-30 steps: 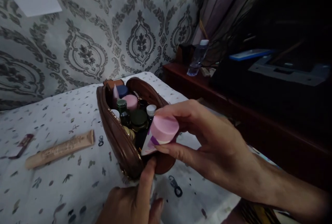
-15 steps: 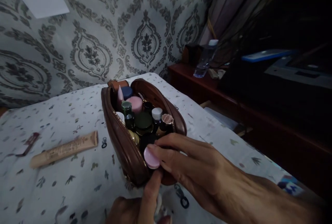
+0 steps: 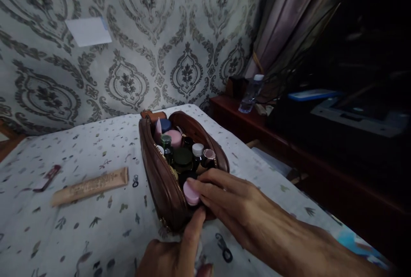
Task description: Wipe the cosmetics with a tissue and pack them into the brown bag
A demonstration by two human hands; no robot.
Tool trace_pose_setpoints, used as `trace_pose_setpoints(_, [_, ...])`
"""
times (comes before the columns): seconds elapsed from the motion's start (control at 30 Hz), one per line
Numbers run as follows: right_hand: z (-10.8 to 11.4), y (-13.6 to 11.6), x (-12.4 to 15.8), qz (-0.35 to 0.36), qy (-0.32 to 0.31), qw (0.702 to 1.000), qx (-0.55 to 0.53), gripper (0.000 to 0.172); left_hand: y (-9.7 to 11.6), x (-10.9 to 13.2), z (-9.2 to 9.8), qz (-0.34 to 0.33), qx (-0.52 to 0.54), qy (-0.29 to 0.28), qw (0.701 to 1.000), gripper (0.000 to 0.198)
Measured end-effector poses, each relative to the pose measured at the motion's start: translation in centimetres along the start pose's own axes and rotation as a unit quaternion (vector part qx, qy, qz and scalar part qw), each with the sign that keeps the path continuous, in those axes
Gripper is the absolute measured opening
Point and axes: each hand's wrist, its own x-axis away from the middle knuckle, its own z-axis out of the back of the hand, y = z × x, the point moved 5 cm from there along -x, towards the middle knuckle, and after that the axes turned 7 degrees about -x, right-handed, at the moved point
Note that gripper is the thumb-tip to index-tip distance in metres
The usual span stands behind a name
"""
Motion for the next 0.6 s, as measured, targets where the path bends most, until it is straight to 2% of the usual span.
trace_pose_setpoints(0.17, [-0.2,-0.5,-0.3,0.011,0.023,0.999,0.040,0.026,-1.0,0.3,-1.0,-0.019,-0.029,-0.029,0.999,0.084])
trace_pose_setpoints(0.3, [-0.5,-0.5,-0.6,0.007,0.030,0.999,0.043,0.028,-1.1,0.5,-0.8,-0.008,-0.024,-0.033,0.999,0.086])
trace_pose_setpoints(0.47, [-0.8,-0.5,-0.7,-0.032,0.011,0.999,0.017,0.026,-0.5,1.2,0.4,0.028,-0.028,-0.049,0.998,0.078])
trace_pose_setpoints(0.6, [-0.6,-0.8,-0.5,-0.036,0.030,0.999,0.000,0.027,-0.1,2.4,2.5,0.057,-0.013,-0.030,0.998,0.061])
